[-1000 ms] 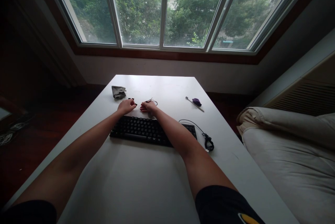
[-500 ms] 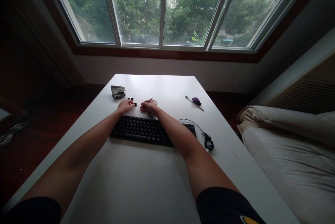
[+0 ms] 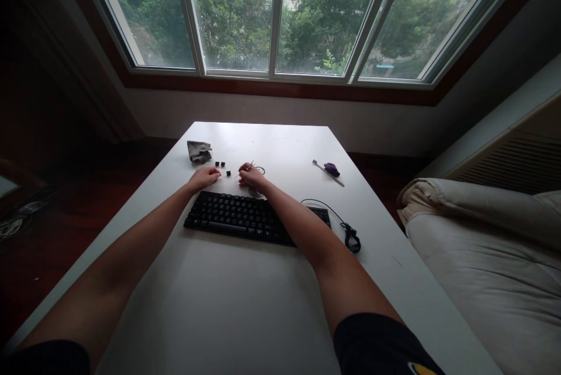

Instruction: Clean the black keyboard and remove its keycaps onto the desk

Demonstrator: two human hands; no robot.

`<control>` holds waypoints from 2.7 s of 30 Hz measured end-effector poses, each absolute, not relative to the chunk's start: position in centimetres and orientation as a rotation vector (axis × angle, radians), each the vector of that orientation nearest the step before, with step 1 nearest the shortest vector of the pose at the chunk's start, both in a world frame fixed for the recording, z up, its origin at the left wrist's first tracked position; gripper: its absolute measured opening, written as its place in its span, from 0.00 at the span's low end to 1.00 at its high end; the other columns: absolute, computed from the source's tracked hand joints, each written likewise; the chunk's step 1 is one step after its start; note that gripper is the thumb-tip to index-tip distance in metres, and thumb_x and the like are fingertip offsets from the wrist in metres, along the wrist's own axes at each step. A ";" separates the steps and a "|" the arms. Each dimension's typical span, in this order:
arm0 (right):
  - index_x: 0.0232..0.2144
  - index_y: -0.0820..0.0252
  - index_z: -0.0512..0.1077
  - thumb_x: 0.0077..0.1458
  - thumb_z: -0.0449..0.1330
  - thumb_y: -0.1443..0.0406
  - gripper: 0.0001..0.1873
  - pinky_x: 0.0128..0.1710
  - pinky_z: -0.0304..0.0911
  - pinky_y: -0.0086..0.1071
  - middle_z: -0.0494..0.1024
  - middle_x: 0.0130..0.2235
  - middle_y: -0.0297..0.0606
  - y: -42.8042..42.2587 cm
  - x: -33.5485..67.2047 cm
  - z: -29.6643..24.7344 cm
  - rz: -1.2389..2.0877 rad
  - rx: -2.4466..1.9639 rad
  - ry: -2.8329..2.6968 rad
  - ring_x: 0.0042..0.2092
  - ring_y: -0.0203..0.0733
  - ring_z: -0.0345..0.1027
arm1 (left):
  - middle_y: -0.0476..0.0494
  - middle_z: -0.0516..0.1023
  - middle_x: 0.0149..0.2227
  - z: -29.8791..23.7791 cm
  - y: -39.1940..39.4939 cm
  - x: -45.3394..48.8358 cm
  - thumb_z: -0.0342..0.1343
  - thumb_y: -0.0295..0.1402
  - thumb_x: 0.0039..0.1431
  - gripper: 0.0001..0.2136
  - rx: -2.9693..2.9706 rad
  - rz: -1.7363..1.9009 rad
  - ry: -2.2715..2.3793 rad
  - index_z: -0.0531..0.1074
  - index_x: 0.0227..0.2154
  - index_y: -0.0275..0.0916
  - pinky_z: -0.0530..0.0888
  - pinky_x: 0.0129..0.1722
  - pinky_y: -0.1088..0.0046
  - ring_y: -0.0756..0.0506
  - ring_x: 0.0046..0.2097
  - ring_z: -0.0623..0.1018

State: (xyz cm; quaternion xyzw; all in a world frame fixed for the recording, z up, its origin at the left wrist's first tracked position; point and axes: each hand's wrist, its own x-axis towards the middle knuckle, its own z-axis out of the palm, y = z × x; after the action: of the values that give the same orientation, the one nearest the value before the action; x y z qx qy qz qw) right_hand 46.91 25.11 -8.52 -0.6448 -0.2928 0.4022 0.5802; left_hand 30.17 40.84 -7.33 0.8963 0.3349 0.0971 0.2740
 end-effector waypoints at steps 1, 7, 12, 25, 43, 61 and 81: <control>0.34 0.58 0.69 0.54 0.60 0.73 0.07 0.28 0.73 0.29 0.71 0.24 0.30 25.0 47.0 -8.5 0.913 -1.530 -0.729 0.27 0.35 0.72 | 0.45 0.81 0.33 -7.3 41.0 29.6 0.55 0.44 0.56 0.15 2.377 0.259 0.877 0.79 0.39 0.40 0.71 0.37 0.74 0.45 0.38 0.78; 0.38 0.56 0.74 0.52 0.64 0.69 0.09 0.30 0.69 0.25 0.77 0.30 0.31 24.5 46.8 -8.3 0.667 -1.651 -1.062 0.28 0.32 0.72 | 0.45 0.82 0.36 -7.8 41.1 25.6 0.53 0.44 0.57 0.17 2.228 0.339 0.749 0.78 0.42 0.40 0.73 0.39 0.73 0.46 0.35 0.79; 0.38 0.54 0.78 0.52 0.64 0.66 0.09 0.32 0.67 0.24 0.78 0.30 0.30 25.1 46.2 -8.2 0.592 -1.712 -1.234 0.29 0.32 0.72 | 0.44 0.81 0.37 -8.5 40.5 23.6 0.51 0.43 0.58 0.17 2.155 0.501 0.709 0.77 0.42 0.39 0.74 0.39 0.73 0.46 0.37 0.79; 0.39 0.54 0.80 0.55 0.63 0.65 0.09 0.32 0.63 0.25 0.79 0.30 0.31 27.7 46.8 -7.7 0.498 -1.764 -1.354 0.29 0.33 0.70 | 0.46 0.81 0.37 -8.7 39.6 23.6 0.50 0.40 0.59 0.15 2.262 0.520 0.743 0.78 0.40 0.42 0.73 0.42 0.71 0.45 0.39 0.79; 0.46 0.51 0.78 0.61 0.59 0.63 0.12 0.44 0.62 0.30 0.78 0.46 0.38 25.6 46.6 -7.4 0.098 -1.905 -1.791 0.43 0.40 0.73 | 0.46 0.81 0.36 -9.4 40.1 23.3 0.50 0.39 0.60 0.14 2.291 0.575 0.720 0.79 0.39 0.42 0.72 0.41 0.71 0.45 0.38 0.78; 0.51 0.50 0.76 0.66 0.53 0.60 0.16 0.47 0.62 0.31 0.78 0.51 0.38 27.2 45.2 -5.8 0.036 -2.211 -1.842 0.50 0.43 0.71 | 0.46 0.81 0.35 -9.6 39.9 23.1 0.51 0.40 0.60 0.13 2.266 0.604 0.690 0.79 0.39 0.42 0.71 0.41 0.70 0.44 0.38 0.78; 0.52 0.53 0.74 0.68 0.50 0.58 0.17 0.45 0.63 0.32 0.75 0.53 0.42 28.1 43.9 -5.2 0.039 -2.270 -1.902 0.54 0.46 0.66 | 0.46 0.82 0.36 -9.5 39.7 23.4 0.51 0.40 0.59 0.13 2.261 0.599 0.697 0.79 0.38 0.43 0.73 0.43 0.69 0.44 0.39 0.79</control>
State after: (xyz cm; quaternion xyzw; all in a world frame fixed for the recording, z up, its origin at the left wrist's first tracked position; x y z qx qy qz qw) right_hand 43.88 28.13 -5.17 -0.7632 -0.6397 0.0133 0.0897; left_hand 23.42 39.69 -9.55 0.8701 0.2681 0.2306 0.3433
